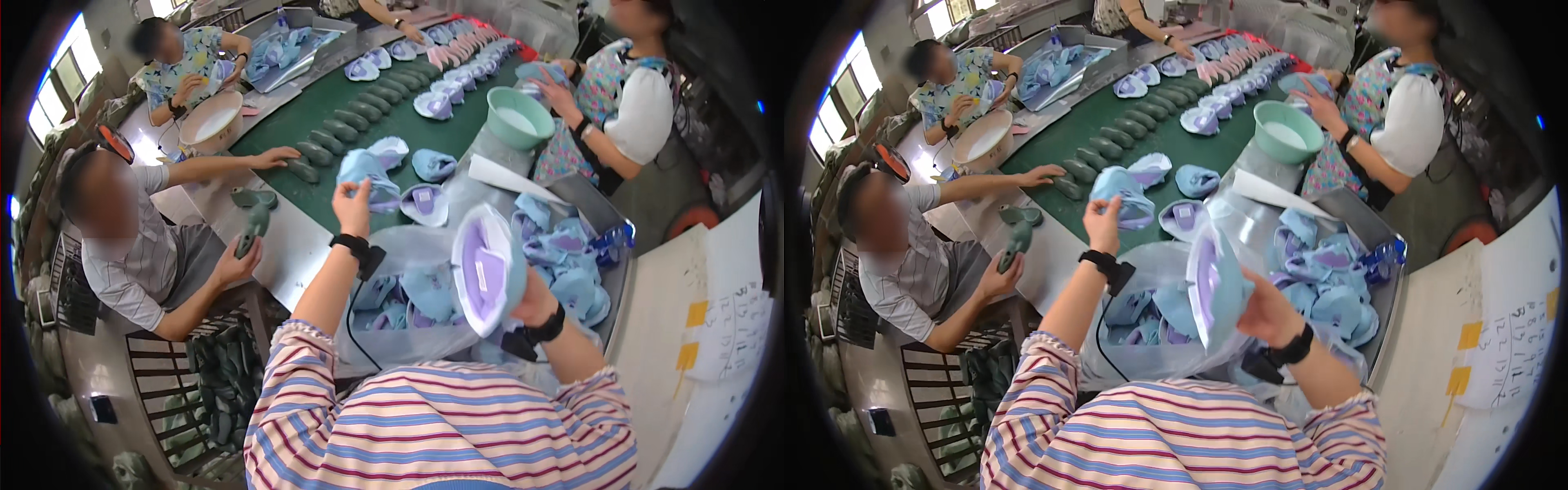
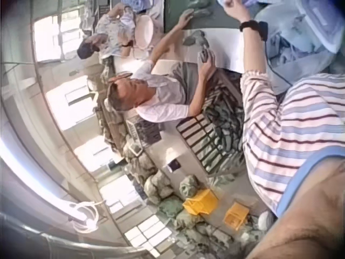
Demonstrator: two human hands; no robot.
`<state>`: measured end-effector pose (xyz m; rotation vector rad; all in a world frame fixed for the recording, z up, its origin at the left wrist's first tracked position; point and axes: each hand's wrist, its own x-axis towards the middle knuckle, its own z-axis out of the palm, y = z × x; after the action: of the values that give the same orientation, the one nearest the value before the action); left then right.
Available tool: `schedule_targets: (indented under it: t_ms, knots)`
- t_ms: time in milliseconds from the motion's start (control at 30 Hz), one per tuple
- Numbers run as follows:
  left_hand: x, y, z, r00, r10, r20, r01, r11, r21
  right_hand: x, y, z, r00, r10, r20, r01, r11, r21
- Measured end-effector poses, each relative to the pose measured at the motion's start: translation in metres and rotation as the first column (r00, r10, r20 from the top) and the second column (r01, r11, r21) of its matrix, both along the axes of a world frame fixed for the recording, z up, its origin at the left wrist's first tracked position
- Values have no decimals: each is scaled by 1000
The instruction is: The person repeatedly picks up light blue and purple slippers from a table and places them into a clear plastic bag. The person then moves to a large green sack on the floor, places the filled bag inside, and returns to the table to continue packing more slippers into another bag.
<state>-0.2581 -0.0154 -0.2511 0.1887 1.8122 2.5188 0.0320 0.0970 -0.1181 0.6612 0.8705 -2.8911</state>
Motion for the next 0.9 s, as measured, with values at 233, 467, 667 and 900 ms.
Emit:
schedule_targets:
  t_ms: [233,467,667,900]
  knots:
    - [40,35,4,887,-461,41,427,780,-457,-16,24,-3,940,-343,1,342,939,28]
    - [77,-10,84,695,-711,-108,684,700,-207,-52,-4,-53,984,-180,-14,162,848,505]
    - [-109,-17,37,974,-190,127,162,966,201,-44,-2,-66,974,221,55,-112,257,960]
    - [-178,-9,35,995,102,-12,-101,959,-265,-30,-13,-39,939,332,-91,89,20,996]
